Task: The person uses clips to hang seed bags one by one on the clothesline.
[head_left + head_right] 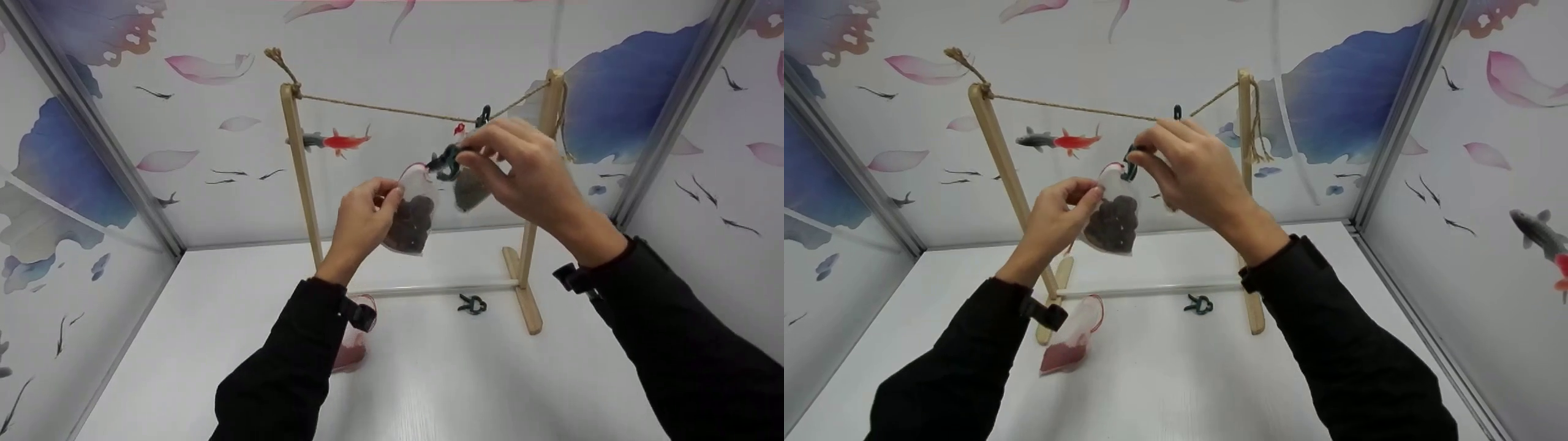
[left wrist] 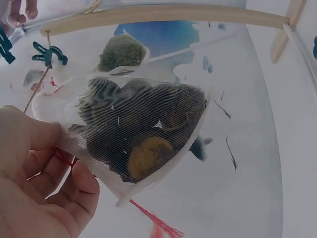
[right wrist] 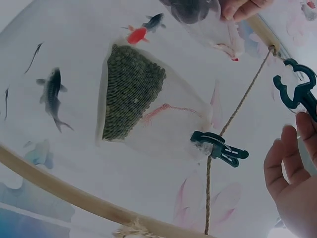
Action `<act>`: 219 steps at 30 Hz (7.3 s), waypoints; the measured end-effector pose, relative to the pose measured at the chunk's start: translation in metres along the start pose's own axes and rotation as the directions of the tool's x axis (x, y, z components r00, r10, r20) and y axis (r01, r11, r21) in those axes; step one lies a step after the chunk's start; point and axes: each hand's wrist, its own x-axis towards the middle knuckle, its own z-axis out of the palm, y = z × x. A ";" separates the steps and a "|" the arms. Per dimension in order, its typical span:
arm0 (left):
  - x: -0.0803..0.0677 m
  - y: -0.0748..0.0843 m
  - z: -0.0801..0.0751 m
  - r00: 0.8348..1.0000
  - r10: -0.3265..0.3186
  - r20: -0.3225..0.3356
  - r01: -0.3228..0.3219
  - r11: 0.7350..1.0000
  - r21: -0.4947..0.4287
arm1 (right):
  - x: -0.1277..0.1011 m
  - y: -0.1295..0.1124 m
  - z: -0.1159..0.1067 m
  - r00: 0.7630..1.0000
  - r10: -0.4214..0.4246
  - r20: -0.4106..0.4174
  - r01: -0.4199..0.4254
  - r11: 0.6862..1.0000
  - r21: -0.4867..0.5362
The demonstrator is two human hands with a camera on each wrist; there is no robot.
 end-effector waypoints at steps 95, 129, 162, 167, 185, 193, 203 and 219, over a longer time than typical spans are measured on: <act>0.014 -0.025 0.033 0.999 0.040 0.000 -0.040 0.996 0.080 | -0.033 0.047 0.061 0.990 -0.139 0.005 0.135 0.955 -0.263; -0.099 -0.104 0.077 0.966 0.124 0.225 -0.164 0.972 0.170 | -0.224 0.049 0.097 0.915 0.380 0.137 -0.365 0.923 -0.122; -0.161 -0.129 0.098 0.832 -0.217 0.510 0.142 0.973 0.182 | -0.266 0.020 0.109 0.346 0.655 0.672 -0.708 0.652 -0.272; -0.163 -0.128 0.098 0.815 -0.201 0.543 0.113 0.975 0.193 | -0.260 0.014 0.107 0.334 0.660 0.673 -0.690 0.657 -0.303; -0.166 -0.124 0.095 0.770 -0.199 0.607 0.066 0.970 0.235 | -0.256 0.009 0.105 0.360 0.647 0.672 -0.631 0.700 -0.336; -0.168 -0.124 0.094 0.733 -0.226 0.642 0.040 0.956 0.291 | -0.253 0.008 0.108 0.331 0.664 0.670 -0.665 0.668 -0.334; -0.162 -0.118 0.086 0.750 -0.236 0.618 0.107 0.965 0.239 | -0.236 0.005 0.099 0.413 0.576 0.705 -0.670 0.717 -0.193; -0.150 -0.107 0.076 0.899 -0.016 0.437 0.170 0.933 -0.317 | -0.206 -0.013 0.077 0.587 0.405 0.701 -0.715 0.665 0.214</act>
